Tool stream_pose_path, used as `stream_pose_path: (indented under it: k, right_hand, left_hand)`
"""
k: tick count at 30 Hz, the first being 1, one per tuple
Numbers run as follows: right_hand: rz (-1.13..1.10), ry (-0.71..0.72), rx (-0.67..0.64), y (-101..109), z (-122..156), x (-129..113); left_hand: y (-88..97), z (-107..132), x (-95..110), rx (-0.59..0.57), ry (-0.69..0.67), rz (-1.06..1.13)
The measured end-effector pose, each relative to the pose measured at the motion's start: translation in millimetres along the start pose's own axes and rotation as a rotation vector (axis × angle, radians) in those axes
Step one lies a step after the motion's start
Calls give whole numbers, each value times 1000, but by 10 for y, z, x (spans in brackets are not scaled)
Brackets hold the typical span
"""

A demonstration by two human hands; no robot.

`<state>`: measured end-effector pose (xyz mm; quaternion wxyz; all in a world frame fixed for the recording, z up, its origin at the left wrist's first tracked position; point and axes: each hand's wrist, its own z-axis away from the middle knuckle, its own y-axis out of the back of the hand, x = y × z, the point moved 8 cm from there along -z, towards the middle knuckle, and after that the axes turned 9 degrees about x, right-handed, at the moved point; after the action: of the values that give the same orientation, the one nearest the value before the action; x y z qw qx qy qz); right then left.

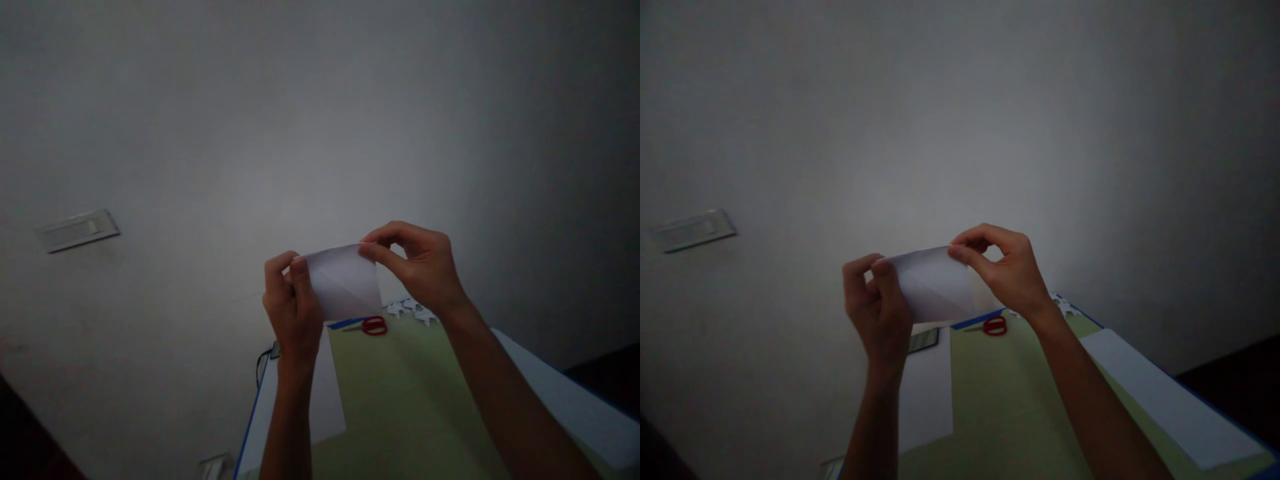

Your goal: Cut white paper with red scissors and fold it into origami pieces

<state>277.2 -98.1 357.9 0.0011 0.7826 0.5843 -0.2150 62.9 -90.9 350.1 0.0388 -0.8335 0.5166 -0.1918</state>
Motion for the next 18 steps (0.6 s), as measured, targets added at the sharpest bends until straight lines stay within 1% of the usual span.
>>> stream_pose_path:
  k: [2,4,8,10,13,18]
  right_hand:
    - [-31,-13,1,12,-1,40]
    - [-58,-21,-3,24,-3,65]
    - [-51,-12,-106,-32,6,34]
    - [-44,9,-145,-58,12,-7]
    - [-40,35,-151,-62,10,-49]
    - [-3,87,-141,-37,-4,-80]
  left_hand:
    - [-24,-8,6,-43,39,54]
    - [-60,-21,21,-109,67,116]
    - [-129,-37,39,-261,85,212]
    - [-144,-36,10,-304,117,239]
    - [-129,-47,-9,-302,137,264]
    - [-82,-93,54,-295,79,279]
